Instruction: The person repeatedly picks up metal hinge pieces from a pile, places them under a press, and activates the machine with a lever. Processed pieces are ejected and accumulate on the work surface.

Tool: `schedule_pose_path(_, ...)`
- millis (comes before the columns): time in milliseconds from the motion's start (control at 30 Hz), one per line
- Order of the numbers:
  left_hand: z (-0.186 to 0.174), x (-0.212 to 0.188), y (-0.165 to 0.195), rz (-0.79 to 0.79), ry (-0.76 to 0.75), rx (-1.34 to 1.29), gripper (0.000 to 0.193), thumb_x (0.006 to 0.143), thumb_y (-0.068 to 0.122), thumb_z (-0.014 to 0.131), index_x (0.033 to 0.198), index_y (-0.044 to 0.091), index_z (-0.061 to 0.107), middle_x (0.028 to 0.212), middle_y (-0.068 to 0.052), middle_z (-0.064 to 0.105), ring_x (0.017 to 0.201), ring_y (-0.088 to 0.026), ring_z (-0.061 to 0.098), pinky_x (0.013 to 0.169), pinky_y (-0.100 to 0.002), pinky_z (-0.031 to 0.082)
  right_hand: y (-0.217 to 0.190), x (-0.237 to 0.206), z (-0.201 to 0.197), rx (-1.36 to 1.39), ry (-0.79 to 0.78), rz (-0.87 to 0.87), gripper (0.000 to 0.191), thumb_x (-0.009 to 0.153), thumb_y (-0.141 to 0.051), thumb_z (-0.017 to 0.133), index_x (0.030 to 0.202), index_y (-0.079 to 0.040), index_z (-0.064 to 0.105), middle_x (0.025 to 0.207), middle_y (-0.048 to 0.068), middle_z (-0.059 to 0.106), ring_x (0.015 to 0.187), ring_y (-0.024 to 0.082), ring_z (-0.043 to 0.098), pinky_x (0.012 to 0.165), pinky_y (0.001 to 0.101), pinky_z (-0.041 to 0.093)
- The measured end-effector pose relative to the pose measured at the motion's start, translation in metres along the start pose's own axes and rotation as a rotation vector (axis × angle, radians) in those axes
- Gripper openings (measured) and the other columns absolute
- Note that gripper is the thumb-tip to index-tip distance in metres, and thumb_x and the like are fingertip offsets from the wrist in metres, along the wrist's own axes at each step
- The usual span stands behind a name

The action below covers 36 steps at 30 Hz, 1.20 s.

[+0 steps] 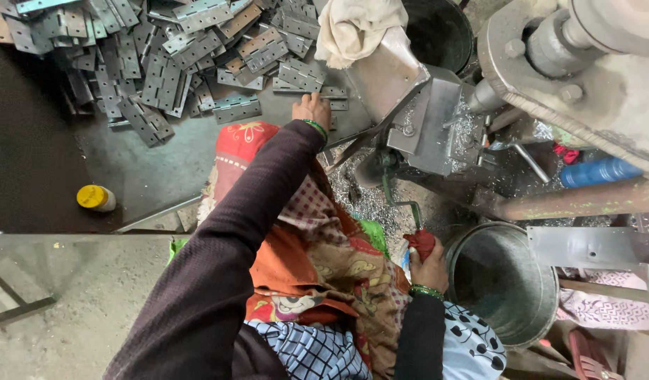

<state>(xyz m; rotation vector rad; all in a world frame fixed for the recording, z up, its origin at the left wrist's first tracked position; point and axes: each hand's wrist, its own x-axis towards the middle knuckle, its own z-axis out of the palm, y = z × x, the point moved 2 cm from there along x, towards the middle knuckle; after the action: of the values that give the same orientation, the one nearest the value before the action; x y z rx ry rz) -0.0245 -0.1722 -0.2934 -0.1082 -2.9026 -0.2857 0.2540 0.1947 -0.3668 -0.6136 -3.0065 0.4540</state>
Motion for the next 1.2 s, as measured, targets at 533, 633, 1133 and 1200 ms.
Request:
schedule_pose_path(533,0.006,0.006,0.006,0.205,-0.141,0.154,0.015,0.092,0.022,0.064,0.094,0.013,0.077,0.096,-0.007,0.073,0.095,-0.026,0.068,0.069,-0.040,0.057,-0.004,-0.001,-0.005,0.003,-0.015,0.018,0.074,0.087,-0.038,0.076,0.150,-0.020,0.041,0.125,0.021,0.067,0.108,0.044,0.066,0.087,0.0556,0.052)
schedule_pose_path(633,0.008,0.004,0.003,0.122,-0.136,0.068,0.018,0.088,0.025,0.066,0.093,0.012,0.078,0.099,-0.010,0.072,0.097,-0.026,0.068,0.071,-0.040,0.057,-0.003,-0.001,-0.005,0.005,-0.058,0.059,0.075,0.087,-0.039,0.074,0.151,-0.021,0.040,0.123,0.021,0.067,0.107,0.043,0.067,0.087,0.0553,0.052)
schedule_pose_path(1133,0.007,-0.002,0.009,0.140,-0.104,-0.110,0.021,0.095,0.017,0.058,0.104,0.004,0.072,0.087,-0.016,0.075,0.085,-0.033,0.075,0.070,-0.046,0.060,-0.005,-0.003,-0.008,-0.020,-0.034,0.053,0.074,0.089,-0.043,0.074,0.151,-0.021,0.041,0.120,0.023,0.068,0.106,0.046,0.066,0.086,0.0570,0.052)
schedule_pose_path(1200,0.010,0.002,-0.001,-0.139,-0.204,-0.245,0.036,0.112,0.027,0.046,0.104,0.007,0.075,0.099,-0.019,0.075,0.097,-0.038,0.073,0.087,-0.047,0.057,-0.005,-0.003,-0.009,-0.013,-0.003,0.022,0.075,0.086,-0.043,0.075,0.149,-0.019,0.042,0.122,0.024,0.067,0.107,0.046,0.066,0.086,0.0565,0.052)
